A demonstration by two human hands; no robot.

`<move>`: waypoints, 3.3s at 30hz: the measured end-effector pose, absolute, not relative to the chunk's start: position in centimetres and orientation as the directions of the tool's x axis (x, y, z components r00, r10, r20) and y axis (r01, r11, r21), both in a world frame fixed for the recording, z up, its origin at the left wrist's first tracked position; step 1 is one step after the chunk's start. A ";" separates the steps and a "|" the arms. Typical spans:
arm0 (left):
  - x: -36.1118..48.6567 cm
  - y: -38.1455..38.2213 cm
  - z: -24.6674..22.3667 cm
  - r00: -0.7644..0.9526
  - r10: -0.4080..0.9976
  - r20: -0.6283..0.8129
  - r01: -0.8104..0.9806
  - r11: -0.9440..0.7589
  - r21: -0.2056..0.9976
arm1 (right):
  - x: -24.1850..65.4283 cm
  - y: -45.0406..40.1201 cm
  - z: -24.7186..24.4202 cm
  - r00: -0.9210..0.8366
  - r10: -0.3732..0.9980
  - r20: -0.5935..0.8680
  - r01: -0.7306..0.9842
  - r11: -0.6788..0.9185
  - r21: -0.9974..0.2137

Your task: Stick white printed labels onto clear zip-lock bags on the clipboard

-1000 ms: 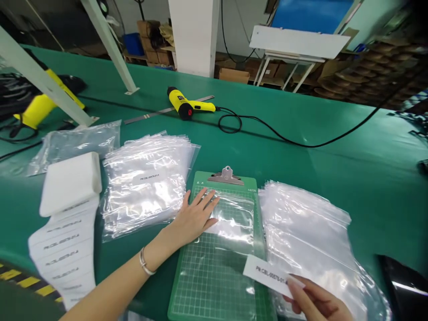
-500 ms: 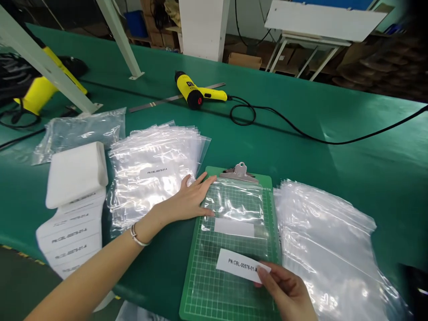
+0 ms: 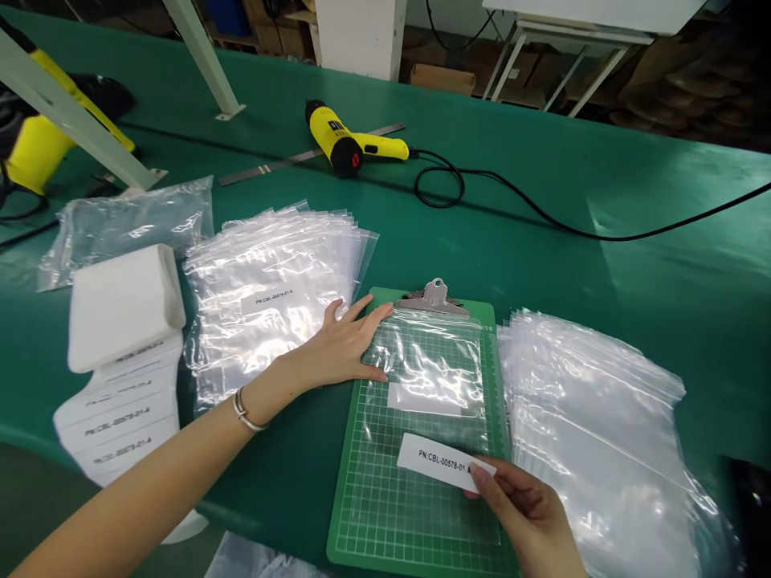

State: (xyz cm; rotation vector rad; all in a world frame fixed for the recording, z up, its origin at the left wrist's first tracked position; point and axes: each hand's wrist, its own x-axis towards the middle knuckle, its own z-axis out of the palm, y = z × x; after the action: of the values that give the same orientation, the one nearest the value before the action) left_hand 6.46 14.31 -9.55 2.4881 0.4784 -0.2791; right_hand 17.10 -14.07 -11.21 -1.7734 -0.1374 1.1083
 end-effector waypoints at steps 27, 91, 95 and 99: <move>6.4 14.4 -8.9 0.917 0.197 -0.347 0.322 -0.880 0.350 | 16.7 -12.3 -8.3 0.603 0.473 -0.642 -0.464 -0.447 -0.765; 6.7 13.8 -8.9 0.914 0.190 -0.359 0.302 -0.909 0.288 | 18.5 -14.0 -9.6 0.588 0.532 -0.610 -0.435 -0.428 -0.792; 6.7 13.8 -9.1 0.920 0.183 -0.346 0.286 -0.919 0.273 | 19.4 -12.6 -8.2 0.631 0.517 -0.579 -0.489 -0.315 -0.814; 6.5 13.9 -9.6 0.927 0.176 -0.333 0.273 -0.923 0.273 | 20.4 -10.2 -7.4 0.587 0.546 -0.598 -0.505 -0.331 -0.797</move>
State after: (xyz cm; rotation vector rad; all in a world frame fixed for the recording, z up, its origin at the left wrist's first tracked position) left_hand 6.50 13.88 -9.60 2.7682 0.3308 -0.4366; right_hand 20.44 -10.25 -7.36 -1.5848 -0.0351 1.0631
